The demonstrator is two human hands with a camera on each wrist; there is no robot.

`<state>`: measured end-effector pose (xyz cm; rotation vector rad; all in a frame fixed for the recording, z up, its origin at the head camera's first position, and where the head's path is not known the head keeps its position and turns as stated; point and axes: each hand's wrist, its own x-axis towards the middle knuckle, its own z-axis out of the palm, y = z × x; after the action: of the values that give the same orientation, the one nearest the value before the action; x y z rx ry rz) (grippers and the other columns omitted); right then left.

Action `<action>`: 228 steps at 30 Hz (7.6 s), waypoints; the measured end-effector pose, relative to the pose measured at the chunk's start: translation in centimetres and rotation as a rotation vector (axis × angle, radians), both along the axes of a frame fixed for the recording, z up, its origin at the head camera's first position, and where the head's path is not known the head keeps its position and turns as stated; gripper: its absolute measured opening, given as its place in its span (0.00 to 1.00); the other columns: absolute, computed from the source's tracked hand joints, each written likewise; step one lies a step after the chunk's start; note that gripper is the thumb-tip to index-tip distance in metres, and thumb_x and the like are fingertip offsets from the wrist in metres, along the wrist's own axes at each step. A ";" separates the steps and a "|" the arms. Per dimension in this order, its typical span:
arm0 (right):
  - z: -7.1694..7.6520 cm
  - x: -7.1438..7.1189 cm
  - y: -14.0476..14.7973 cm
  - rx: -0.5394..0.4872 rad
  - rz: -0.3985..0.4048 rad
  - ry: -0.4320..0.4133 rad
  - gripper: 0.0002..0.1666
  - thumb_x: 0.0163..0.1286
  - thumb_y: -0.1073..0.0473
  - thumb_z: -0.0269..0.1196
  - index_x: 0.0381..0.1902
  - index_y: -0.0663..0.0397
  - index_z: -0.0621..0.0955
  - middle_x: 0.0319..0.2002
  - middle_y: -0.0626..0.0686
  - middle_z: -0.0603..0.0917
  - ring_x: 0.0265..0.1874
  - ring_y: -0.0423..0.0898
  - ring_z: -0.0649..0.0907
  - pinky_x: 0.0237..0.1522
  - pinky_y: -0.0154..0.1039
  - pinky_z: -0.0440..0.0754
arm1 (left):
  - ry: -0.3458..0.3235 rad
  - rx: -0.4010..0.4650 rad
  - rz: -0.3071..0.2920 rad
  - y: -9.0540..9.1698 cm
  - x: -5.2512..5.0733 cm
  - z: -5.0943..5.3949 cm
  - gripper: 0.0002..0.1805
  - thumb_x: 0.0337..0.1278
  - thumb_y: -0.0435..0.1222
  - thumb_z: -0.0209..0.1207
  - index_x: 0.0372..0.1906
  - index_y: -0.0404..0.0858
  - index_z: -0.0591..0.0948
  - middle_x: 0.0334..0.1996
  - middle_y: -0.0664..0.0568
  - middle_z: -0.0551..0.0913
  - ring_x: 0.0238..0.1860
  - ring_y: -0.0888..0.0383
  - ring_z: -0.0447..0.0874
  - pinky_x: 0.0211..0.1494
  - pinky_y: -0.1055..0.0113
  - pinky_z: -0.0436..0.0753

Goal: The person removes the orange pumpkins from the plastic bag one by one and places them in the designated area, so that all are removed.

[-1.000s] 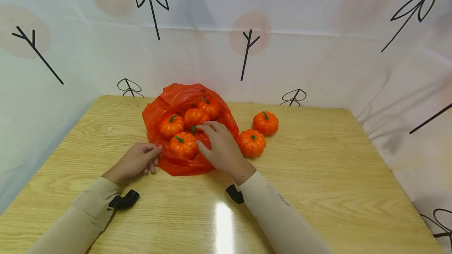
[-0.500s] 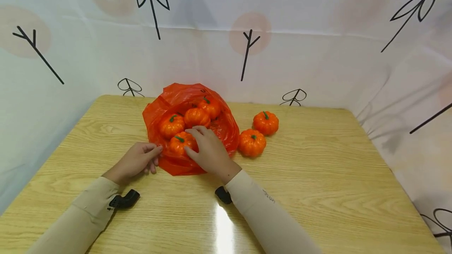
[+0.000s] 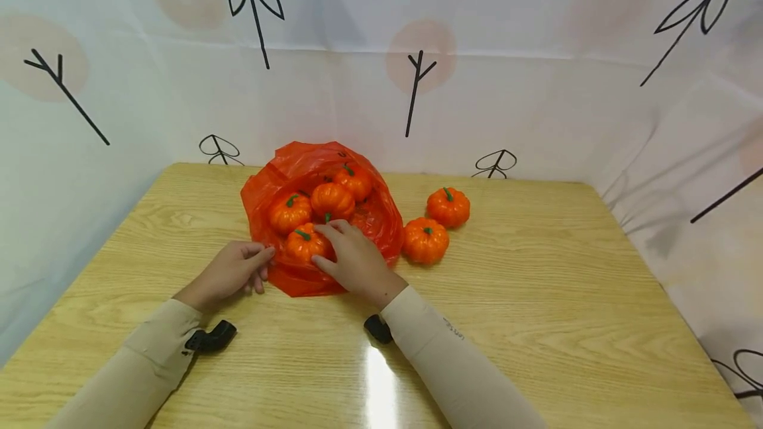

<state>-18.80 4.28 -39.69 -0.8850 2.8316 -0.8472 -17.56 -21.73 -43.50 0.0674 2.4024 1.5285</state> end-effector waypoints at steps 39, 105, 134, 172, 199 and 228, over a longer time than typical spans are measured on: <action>-0.1 0.4 2.2 -0.158 -0.049 0.048 0.36 0.66 0.43 0.69 0.68 0.43 0.70 0.65 0.48 0.73 0.62 0.48 0.78 0.64 0.49 0.78 | 0.001 -0.004 -0.005 0.1 0.2 0.3 0.24 0.77 0.47 0.50 0.27 0.35 0.78 0.20 0.49 0.81 0.19 0.55 0.83 0.20 0.67 0.79; 1.0 0.4 7.8 -0.147 -0.087 0.207 0.37 0.64 0.46 0.71 0.67 0.46 0.72 0.64 0.52 0.75 0.64 0.56 0.77 0.66 0.57 0.75 | -0.028 0.019 0.029 0.2 0.1 0.0 0.23 0.76 0.48 0.51 0.28 0.36 0.77 0.22 0.50 0.80 0.19 0.55 0.83 0.20 0.69 0.78; 1.4 -0.1 8.7 -0.148 -0.177 0.271 0.37 0.65 0.47 0.71 0.68 0.49 0.71 0.64 0.57 0.75 0.63 0.58 0.77 0.64 0.59 0.76 | -0.014 0.016 0.015 0.2 0.1 0.1 0.22 0.77 0.47 0.50 0.28 0.36 0.77 0.22 0.49 0.80 0.19 0.55 0.82 0.20 0.68 0.78; 0.2 0.4 7.4 -0.067 -0.121 0.178 0.36 0.66 0.43 0.69 0.67 0.47 0.72 0.64 0.53 0.75 0.61 0.59 0.79 0.63 0.57 0.78 | 0.005 -0.013 0.019 0.2 0.1 0.1 0.24 0.76 0.49 0.51 0.27 0.36 0.78 0.21 0.49 0.81 0.19 0.54 0.83 0.20 0.66 0.79; -0.1 0.5 7.4 -0.083 -0.105 0.193 0.36 0.65 0.44 0.70 0.67 0.47 0.72 0.63 0.53 0.76 0.61 0.58 0.79 0.63 0.57 0.77 | 0.003 0.003 0.010 0.4 0.2 0.2 0.23 0.77 0.45 0.51 0.28 0.32 0.77 0.20 0.50 0.79 0.18 0.58 0.81 0.19 0.68 0.78; 1.3 0.3 8.2 -0.149 -0.158 0.259 0.36 0.65 0.48 0.71 0.67 0.50 0.72 0.64 0.58 0.74 0.63 0.58 0.77 0.64 0.58 0.76 | -0.002 -0.018 0.004 1.2 1.1 2.3 0.22 0.78 0.41 0.49 0.28 0.30 0.77 0.21 0.48 0.79 0.18 0.57 0.81 0.20 0.69 0.78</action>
<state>-18.50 12.48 -38.44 -0.8526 3.1305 -1.0458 -16.45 -20.55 -41.24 0.0573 2.4160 1.5070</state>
